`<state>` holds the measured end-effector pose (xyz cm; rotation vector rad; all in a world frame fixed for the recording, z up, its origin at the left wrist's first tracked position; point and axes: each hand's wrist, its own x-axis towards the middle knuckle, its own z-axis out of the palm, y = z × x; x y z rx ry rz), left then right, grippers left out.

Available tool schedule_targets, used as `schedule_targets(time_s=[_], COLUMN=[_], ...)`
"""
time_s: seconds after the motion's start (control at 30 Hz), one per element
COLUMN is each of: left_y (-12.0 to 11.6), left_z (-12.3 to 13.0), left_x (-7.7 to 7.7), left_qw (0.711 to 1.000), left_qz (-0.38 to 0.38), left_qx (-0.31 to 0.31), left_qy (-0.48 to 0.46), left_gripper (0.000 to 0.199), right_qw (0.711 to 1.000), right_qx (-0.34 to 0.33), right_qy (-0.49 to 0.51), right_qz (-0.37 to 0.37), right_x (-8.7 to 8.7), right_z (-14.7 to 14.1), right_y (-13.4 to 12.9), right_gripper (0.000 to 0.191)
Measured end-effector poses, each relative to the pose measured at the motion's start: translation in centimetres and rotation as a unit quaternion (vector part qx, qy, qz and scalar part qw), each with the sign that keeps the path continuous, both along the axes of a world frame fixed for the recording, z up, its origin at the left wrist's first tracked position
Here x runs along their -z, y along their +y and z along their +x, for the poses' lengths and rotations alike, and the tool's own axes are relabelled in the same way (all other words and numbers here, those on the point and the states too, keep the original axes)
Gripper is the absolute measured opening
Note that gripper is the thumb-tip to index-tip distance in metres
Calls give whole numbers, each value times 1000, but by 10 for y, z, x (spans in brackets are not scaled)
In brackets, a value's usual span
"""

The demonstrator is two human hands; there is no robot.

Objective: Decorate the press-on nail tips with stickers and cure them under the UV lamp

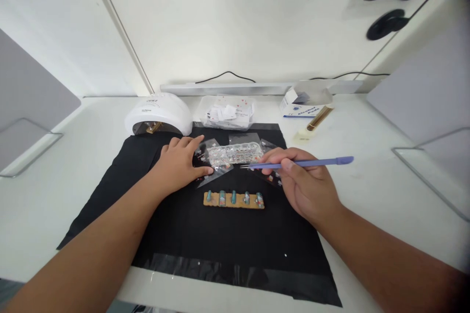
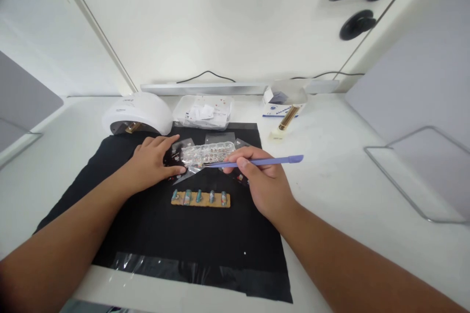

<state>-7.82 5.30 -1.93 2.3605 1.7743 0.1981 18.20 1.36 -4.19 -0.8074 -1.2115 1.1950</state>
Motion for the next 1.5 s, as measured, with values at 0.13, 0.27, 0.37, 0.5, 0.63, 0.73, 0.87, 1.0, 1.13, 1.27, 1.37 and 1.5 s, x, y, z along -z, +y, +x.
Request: schedule_targets(time_s=[0.13, 0.27, 0.37, 0.5, 0.63, 0.73, 0.87, 1.0, 1.13, 1.27, 1.37, 1.5], left_y=[2, 3, 1, -4, -12, -19, -31, -40, -46, -49, -50, -49], left_z=[2, -1, -3, -3, 2, 6, 10, 11, 11, 12, 13, 11], left_x=[-1, -1, 0, 2, 0, -5, -14, -17, -14, -12, -13, -16], left_qw=[1000, 992, 971, 918, 860, 806, 765, 765, 784, 804, 811, 820], left_qz=[-1, 4, 18, 25, 53, 54, 5, -29, -72, -72, -78, -92], left_qx=[18, 18, 28, 61, 115, 162, 171, 182, 186, 186, 201, 219], left_qy=[-24, -123, -238, -391, -495, -567, -621, -617, -588, -560, -544, -521], left_gripper=[85, 79, 55, 39, 37, 40, 46, 40, 31, 30, 32, 41], right_qw=[1000, 1000, 999, 995, 989, 984, 979, 976, 969, 966, 964, 957], right_qx=[1, -4, -10, -35, -53, -55, -55, -58, -78, -84, -75, -77], right_qy=[-13, -3, 10, 30, 43, 39, 39, 34, -8, -4, -3, -17], right_qz=[-10, 19, 44, 88, 131, 165, 191, 206, 232, 243, 256, 279], right_x=[2, 2, 0, -6, -12, -15, -19, -29, -33, -24, -18, -18], right_z=[0, 0, 0, -1, 0, 0, -2, -3, -4, -8, -10, -10], right_y=[0, 1, 0, -3, -6, -9, -14, -26, -36, -38, -37, -37], right_gripper=[13, 13, 12, 11, 12, 15, 18, 18, 19, 21, 23, 25])
